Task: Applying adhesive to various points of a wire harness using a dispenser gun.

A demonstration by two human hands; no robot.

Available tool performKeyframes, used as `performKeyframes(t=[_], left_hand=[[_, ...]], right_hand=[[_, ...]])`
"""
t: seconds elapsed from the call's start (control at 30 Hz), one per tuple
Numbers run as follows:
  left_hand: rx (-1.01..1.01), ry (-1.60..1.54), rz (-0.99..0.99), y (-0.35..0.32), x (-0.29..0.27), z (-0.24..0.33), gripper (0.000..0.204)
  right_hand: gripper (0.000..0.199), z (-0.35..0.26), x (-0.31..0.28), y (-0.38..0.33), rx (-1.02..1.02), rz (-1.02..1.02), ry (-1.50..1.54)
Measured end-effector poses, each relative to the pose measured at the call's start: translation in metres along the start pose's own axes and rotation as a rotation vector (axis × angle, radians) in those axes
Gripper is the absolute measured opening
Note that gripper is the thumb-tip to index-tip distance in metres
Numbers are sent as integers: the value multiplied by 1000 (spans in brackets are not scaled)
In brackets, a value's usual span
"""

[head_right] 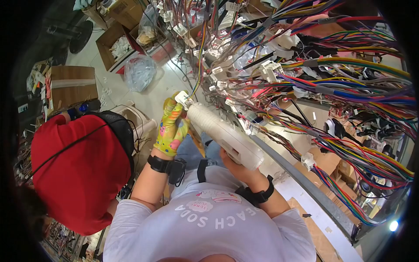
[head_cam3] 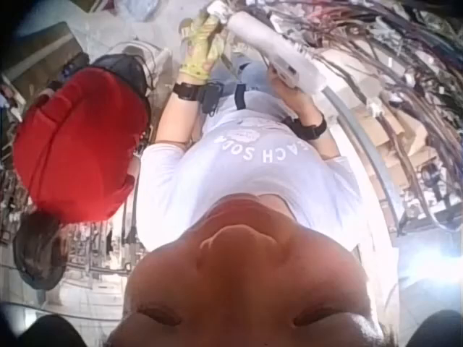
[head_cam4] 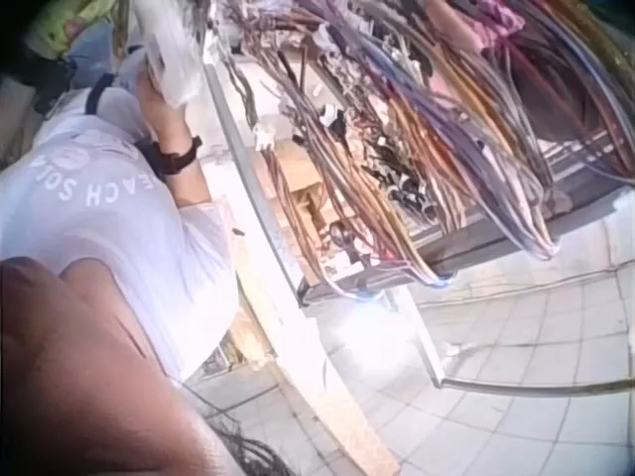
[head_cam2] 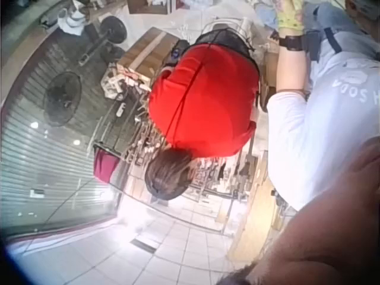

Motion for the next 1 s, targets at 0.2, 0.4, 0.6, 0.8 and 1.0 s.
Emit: performKeyframes(t=[0.2, 0.4, 0.6, 0.8, 1.0], left_hand=[[3, 47, -5, 0, 5, 6, 34], [26, 66, 17, 1, 1, 6, 35], [-115, -49, 125, 7, -15, 0, 30], [-237, -113, 132, 16, -23, -8, 30], [-264, -156, 164, 20, -15, -10, 31]], right_hand=[[14, 0, 3, 3, 8, -6, 21], [16, 8, 1, 2, -19, 35, -10], [36, 7, -6, 2, 92, -84, 112], [38, 7, -10, 3, -28, -35, 21], [32, 3, -8, 2, -27, -59, -113]])
Point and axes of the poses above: each hand's wrist, its own y-axis towards the middle knuckle, its own x-axis out of the palm, z = x × y, the point moved 3 cm from there along y, towards the middle knuckle, and after that the axes turned 13 degrees about x, right-handed, at the moved point
